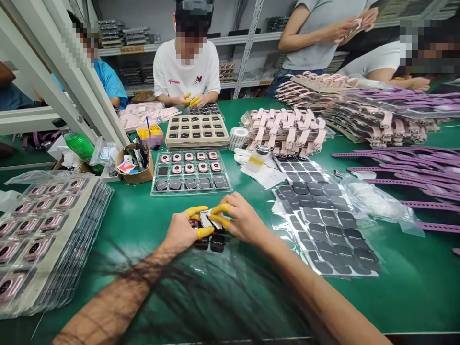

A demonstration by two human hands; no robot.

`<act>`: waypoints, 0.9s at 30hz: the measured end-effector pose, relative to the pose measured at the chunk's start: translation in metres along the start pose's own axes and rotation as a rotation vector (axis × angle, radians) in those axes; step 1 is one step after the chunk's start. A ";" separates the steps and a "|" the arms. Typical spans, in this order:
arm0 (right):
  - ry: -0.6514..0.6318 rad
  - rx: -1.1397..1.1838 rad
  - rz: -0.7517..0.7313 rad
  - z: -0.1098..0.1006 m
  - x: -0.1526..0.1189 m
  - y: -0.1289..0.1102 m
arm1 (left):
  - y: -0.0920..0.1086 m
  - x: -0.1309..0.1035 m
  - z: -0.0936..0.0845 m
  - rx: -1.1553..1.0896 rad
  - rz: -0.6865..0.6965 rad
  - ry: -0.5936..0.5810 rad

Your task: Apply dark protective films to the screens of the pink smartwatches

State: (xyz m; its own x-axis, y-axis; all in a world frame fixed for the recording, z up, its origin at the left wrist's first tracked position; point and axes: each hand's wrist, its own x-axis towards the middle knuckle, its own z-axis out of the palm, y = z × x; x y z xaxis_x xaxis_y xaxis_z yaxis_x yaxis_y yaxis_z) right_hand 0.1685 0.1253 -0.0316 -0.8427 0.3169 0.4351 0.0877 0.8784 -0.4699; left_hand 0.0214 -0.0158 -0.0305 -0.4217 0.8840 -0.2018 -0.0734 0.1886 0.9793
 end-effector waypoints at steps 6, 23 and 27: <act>0.027 -0.015 0.022 0.000 -0.003 0.001 | 0.004 -0.002 0.001 0.020 0.038 0.001; -0.104 0.508 0.448 -0.029 -0.006 0.026 | 0.000 -0.005 0.002 0.148 0.172 0.162; -0.092 0.647 0.539 -0.018 -0.002 0.025 | 0.000 -0.005 -0.001 0.223 0.203 0.150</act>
State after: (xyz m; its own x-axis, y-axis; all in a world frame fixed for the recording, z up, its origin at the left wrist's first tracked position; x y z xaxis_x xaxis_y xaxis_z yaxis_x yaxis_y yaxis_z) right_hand 0.1822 0.1525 -0.0307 -0.8148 0.5791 -0.0255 0.1925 0.2289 -0.9542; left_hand 0.0228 -0.0206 -0.0293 -0.5366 0.8437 0.0177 0.2185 0.1186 0.9686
